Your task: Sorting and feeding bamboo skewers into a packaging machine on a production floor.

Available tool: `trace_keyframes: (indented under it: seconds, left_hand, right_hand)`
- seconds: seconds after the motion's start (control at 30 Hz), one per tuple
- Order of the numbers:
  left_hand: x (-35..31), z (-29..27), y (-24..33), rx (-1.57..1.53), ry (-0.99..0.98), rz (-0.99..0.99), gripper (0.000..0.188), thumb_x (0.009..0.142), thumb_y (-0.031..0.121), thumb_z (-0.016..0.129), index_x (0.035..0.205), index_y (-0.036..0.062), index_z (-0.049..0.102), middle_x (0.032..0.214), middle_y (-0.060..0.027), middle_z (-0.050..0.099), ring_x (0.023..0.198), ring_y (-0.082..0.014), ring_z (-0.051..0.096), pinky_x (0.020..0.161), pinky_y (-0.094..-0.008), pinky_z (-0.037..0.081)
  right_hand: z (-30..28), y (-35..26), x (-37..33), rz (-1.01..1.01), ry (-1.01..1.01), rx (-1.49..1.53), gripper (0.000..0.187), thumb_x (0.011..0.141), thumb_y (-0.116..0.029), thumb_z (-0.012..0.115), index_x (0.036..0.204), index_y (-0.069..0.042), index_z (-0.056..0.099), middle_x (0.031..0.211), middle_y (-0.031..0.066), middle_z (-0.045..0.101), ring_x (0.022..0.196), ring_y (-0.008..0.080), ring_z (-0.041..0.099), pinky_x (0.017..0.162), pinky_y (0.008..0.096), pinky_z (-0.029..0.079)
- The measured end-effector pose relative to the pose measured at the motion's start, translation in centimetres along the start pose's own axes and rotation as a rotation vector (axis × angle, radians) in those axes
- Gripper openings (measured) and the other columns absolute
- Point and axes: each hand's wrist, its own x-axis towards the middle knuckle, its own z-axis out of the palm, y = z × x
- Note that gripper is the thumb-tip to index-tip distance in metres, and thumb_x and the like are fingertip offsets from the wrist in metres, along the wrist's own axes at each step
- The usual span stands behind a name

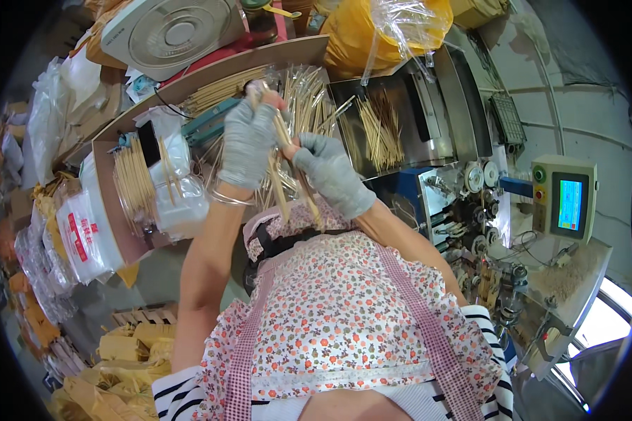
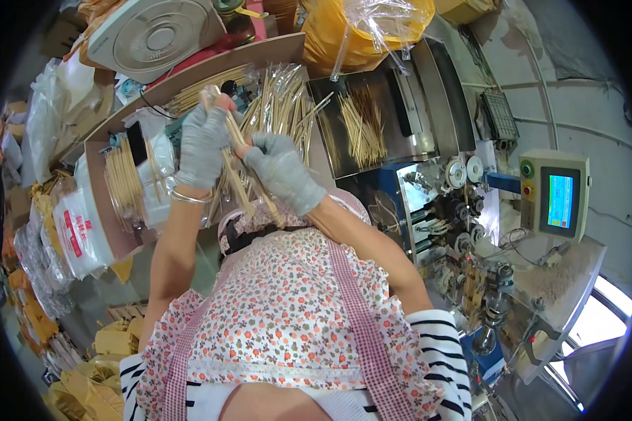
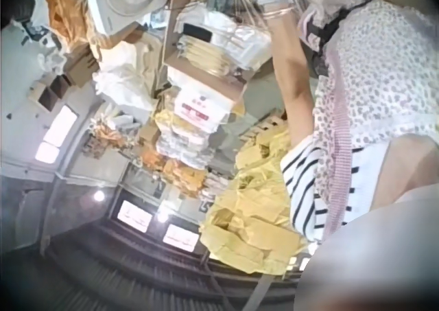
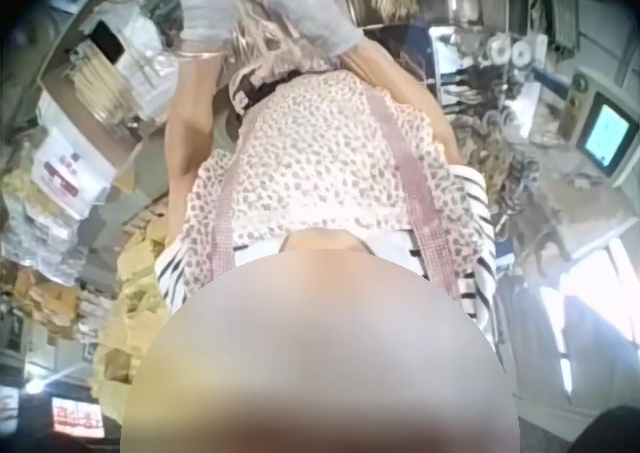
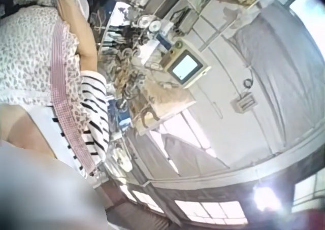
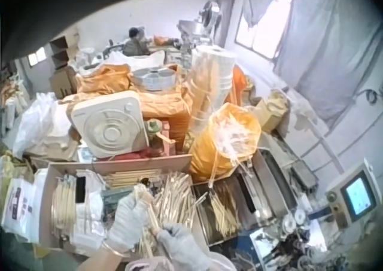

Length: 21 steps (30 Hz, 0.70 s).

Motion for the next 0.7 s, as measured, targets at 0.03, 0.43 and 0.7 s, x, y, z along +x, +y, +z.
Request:
trace_keyframes:
  seconds: [0.03,0.43,0.7]
  left_hand:
    - [0.4,-0.3,0.2,-0.001,-0.01,-0.002,0.022,0.089,0.025,0.055,0.08,0.0062,0.06,0.067,-0.0007,0.058,0.053,-0.0028,0.048,0.044,-0.0181,0.035]
    - [6.7,-8.1,1.4,-0.574,0.167,0.013,0.02,0.092,0.016,0.05,0.1,-0.0021,0.052,0.081,-0.0081,0.056,0.052,-0.0051,0.039,0.046,-0.0206,0.036]
    - [4.6,-5.9,1.7,-0.74,0.105,0.09,0.018,0.094,0.018,0.044,0.095,0.001,0.051,0.08,-0.0071,0.053,0.051,-0.0069,0.037,0.046,-0.021,0.036]
  right_hand:
    - [-0.3,-0.5,0.4,-0.001,0.01,0.002,0.017,0.089,-0.018,0.055,0.082,-0.003,0.059,0.068,-0.0022,0.056,0.062,0.0031,0.049,0.058,0.018,0.04]
    - [-4.6,-4.2,-2.4,-0.004,-0.117,0.328,0.028,0.085,-0.018,0.062,0.106,-0.003,0.051,0.09,0.0071,0.061,0.079,0.0102,0.059,0.07,0.022,0.049]
    - [-5.6,-2.4,-1.1,-0.275,0.304,0.403,0.016,0.088,-0.015,0.058,0.099,-0.003,0.056,0.083,0.003,0.058,0.071,0.0075,0.055,0.066,0.0194,0.048]
